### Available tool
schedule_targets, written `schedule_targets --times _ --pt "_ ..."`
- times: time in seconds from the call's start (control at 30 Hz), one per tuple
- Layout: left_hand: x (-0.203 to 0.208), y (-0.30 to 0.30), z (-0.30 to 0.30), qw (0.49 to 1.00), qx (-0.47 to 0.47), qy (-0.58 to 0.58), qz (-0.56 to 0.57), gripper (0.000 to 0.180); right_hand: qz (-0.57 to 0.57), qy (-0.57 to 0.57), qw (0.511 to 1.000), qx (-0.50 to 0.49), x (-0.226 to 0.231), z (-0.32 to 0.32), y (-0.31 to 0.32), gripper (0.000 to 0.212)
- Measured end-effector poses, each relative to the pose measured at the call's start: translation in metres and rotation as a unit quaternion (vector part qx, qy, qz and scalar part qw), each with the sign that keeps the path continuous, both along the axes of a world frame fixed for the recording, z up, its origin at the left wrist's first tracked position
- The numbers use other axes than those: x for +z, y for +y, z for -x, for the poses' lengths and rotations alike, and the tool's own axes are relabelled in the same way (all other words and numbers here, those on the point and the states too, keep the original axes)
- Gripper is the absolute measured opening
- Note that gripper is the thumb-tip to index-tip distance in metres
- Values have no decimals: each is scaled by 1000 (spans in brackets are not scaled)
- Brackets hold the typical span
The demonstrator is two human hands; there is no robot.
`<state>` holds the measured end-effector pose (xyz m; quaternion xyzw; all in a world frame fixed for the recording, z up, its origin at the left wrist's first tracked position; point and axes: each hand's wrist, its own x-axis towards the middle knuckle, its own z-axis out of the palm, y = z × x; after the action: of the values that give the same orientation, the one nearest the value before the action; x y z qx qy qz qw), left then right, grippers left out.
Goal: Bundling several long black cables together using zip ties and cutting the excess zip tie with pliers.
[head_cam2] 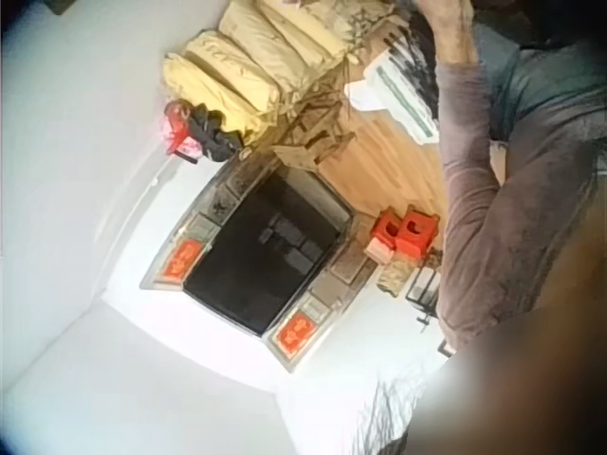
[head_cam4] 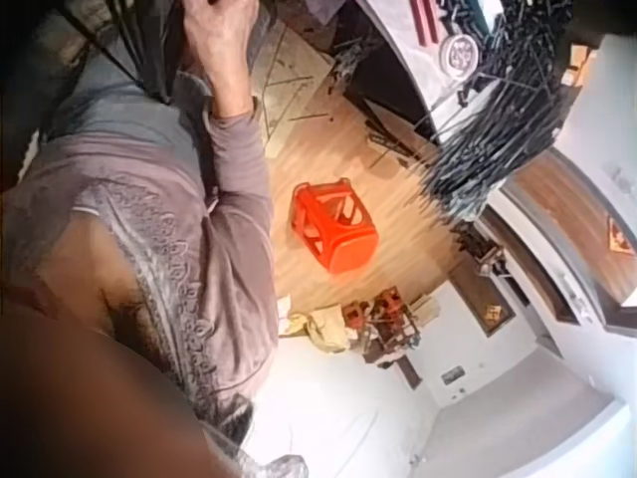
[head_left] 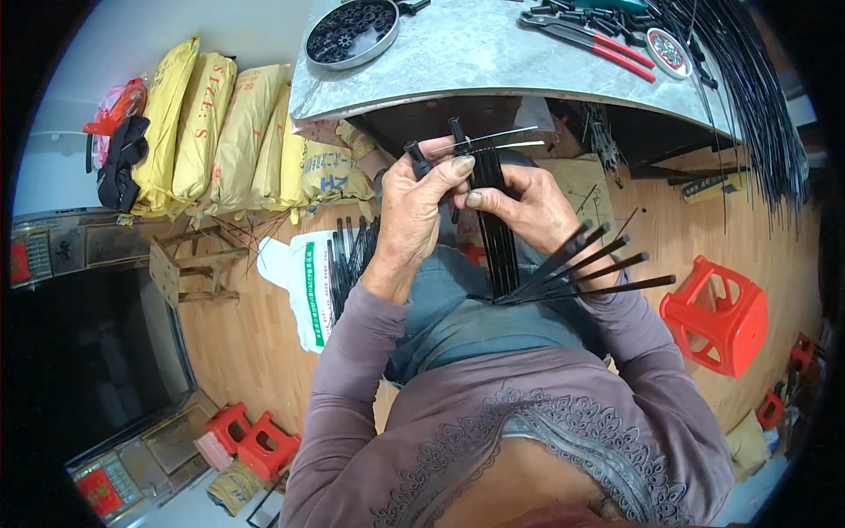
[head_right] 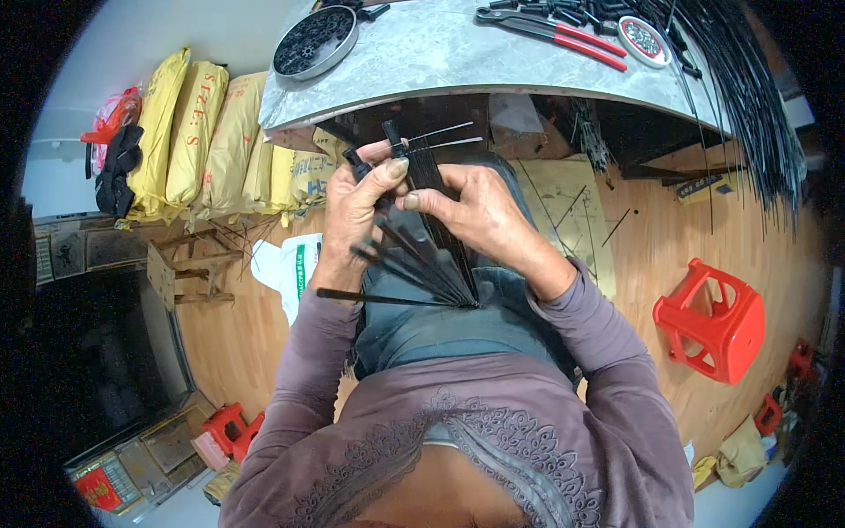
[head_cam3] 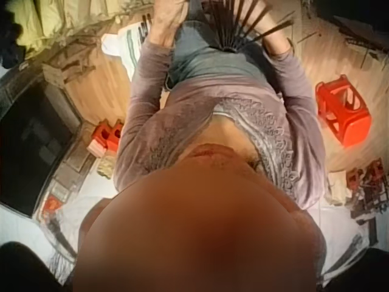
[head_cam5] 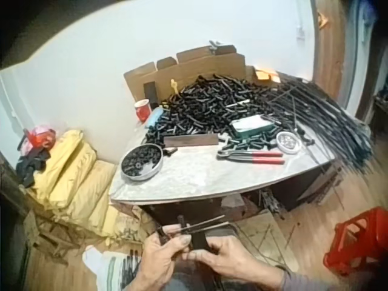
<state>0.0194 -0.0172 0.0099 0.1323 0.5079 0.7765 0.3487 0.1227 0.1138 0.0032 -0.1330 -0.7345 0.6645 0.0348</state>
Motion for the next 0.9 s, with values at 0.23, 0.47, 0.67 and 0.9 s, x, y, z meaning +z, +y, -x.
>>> schedule_targets --times 0.23,0.47,0.67,0.9 --pt "-3 -1 2 997 -25 -57 -49 27 167 18 985 25 -14 2 3 24" --pt "-7 -7 2 992 -42 -85 -86 27 266 -12 963 34 -21 3 -1 30" --pt "-1 -8 1 992 -60 -63 -91 29 268 -49 962 28 -18 -8 -7 27" --pt "1 -4 -10 995 -36 -73 -63 28 179 -61 982 -6 -16 -8 -5 25"
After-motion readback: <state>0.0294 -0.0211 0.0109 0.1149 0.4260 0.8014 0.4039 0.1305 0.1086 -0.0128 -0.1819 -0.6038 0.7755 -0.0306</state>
